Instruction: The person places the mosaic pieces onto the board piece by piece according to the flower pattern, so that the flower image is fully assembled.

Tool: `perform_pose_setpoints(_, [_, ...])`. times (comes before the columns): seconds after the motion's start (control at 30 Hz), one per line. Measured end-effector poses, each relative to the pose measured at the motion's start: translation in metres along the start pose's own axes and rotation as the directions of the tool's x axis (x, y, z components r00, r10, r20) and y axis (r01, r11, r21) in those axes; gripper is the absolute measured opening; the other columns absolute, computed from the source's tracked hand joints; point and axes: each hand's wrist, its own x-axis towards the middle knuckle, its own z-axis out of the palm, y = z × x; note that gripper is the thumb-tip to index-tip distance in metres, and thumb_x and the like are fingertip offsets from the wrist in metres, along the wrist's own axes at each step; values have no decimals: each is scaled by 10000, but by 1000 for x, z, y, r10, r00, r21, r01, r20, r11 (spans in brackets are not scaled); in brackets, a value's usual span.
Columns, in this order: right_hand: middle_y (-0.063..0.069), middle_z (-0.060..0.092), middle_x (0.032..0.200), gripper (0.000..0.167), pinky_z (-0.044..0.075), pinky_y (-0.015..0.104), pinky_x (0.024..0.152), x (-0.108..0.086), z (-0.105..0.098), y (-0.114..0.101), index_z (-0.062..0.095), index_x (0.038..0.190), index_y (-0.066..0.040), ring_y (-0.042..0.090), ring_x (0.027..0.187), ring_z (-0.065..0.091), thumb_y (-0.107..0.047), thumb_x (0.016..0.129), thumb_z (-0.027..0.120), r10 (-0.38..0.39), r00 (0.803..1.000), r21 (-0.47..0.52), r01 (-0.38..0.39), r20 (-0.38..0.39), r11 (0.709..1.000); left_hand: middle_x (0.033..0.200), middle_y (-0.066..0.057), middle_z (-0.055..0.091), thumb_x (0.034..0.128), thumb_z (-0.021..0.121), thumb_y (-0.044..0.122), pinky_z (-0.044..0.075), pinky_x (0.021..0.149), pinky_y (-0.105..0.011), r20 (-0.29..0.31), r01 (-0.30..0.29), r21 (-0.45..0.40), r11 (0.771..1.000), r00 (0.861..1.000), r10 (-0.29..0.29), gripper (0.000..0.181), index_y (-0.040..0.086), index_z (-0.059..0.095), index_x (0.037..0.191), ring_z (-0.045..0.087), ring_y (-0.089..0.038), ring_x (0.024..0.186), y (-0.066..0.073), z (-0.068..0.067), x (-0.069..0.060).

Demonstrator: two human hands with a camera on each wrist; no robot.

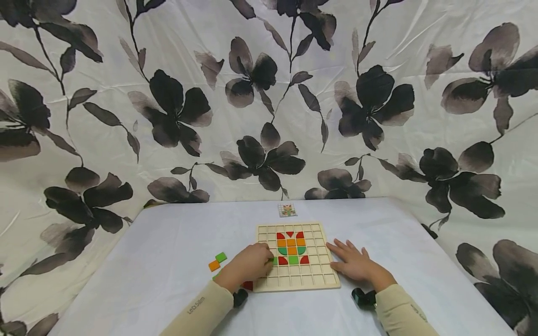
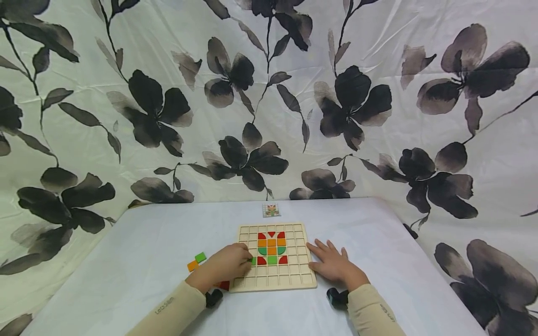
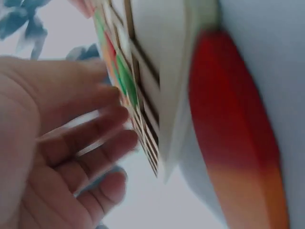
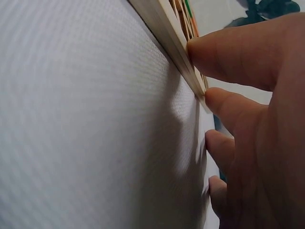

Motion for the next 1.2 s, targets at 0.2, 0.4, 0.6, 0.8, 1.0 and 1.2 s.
perform_pose_setpoints(0.2, [109,262,1594,603,-3,734,1082,-1,1,0,373,1496,-223,462,1466,114,-405,942,528,-4,1000,2,4,-4,1000,1082,-92,664,909,662,239,498,938,-435,-22,295,-74,953,955,-297,310,29,681,1137,621,-227,966,-42,-19,-19])
perform_pose_setpoints(0.4, [108,263,1594,606,2,735,1082,0,1,1,367,1498,-229,462,1465,117,-405,941,531,3,1000,-11,-3,-7,1000,777,-52,605,866,693,220,500,710,-362,50,393,-35,919,919,-391,214,13,667,914,531,-194,710,-79,-29,-41])
perform_pose_setpoints(0.6, [103,257,1596,614,1,735,1082,2,2,3,362,1500,-236,461,1467,111,-428,941,528,1,1000,-15,-1,-3,1000,706,-35,540,859,652,124,450,637,-320,60,372,-37,928,927,-369,97,33,636,830,489,-185,668,-93,-23,-41])
perform_pose_setpoints(0.8, [100,259,1596,609,3,731,1086,2,3,3,364,1498,-232,457,1468,113,-414,942,532,1,1000,-14,-1,-4,1000,687,-25,550,815,692,147,440,627,-304,55,388,-79,918,921,-385,120,57,613,821,502,-180,650,-84,-21,-30])
perform_pose_setpoints(1.0, [100,262,1595,613,4,735,1082,2,4,4,367,1497,-232,459,1466,116,-424,939,533,0,1000,-11,0,-9,1000,721,-1,571,796,741,199,445,635,-307,24,328,-113,938,944,-328,171,77,635,853,506,-162,662,-47,-20,2])
perform_pose_setpoints(1.2, [95,258,1597,613,4,732,1086,3,4,4,363,1499,-240,451,1470,114,-423,938,533,7,1000,-13,-7,-6,1000,830,14,632,821,729,253,486,763,-338,9,189,-111,976,982,-189,200,93,689,935,522,-150,738,-3,-16,33])
